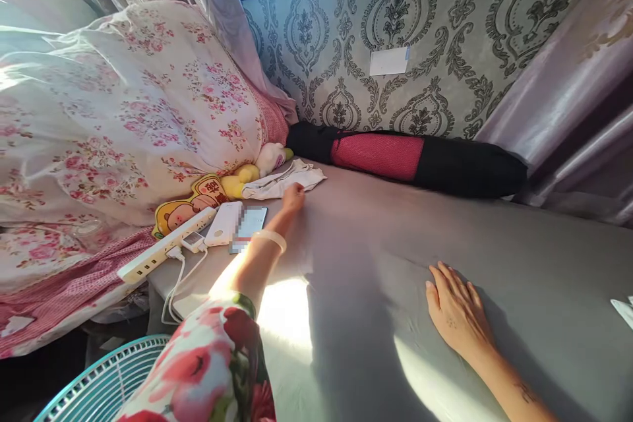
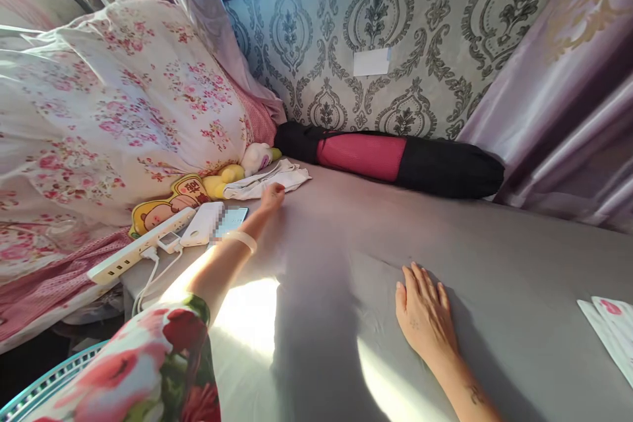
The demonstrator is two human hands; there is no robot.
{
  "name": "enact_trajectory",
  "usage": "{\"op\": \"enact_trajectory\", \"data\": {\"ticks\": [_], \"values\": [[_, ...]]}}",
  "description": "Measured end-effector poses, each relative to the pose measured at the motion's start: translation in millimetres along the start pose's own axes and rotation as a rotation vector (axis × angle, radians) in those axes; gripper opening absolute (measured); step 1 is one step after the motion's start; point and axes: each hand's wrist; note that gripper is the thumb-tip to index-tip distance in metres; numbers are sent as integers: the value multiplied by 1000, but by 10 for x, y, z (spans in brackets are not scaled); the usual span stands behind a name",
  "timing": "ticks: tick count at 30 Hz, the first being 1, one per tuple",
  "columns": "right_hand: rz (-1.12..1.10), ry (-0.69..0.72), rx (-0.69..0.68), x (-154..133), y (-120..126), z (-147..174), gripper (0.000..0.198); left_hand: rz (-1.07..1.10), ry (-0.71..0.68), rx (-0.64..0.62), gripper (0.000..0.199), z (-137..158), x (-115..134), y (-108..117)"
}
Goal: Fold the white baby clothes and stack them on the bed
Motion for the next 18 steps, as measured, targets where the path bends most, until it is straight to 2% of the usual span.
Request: {"op": "enact_trajectory", "data": {"ticks": [4, 8, 11, 13, 18], "values": [[-7, -2, 6, -7, -7, -1, 53, -98, 98, 118, 38, -335, -246, 537], [-8, -3, 4, -9, -2, -6, 54, -214, 151, 192, 40, -535, -389, 903], [-7, 3, -4, -6, 2, -9, 55, -380, 203, 236, 42, -628, -468, 1052], [-2, 3, -2, -5, 4, -10, 55, -458, 247, 223, 45, -665, -519, 1102], [10, 9, 6, -12, 10, -12, 52, -502, 280, 188, 46, -700, -616, 1124]]}}
Point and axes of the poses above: each hand's wrist, its own z-axis away from the middle knuckle, its own y-axis out of the back of the hand, x = y × z, and after that the axes turned 15 degrees about y, right-handed
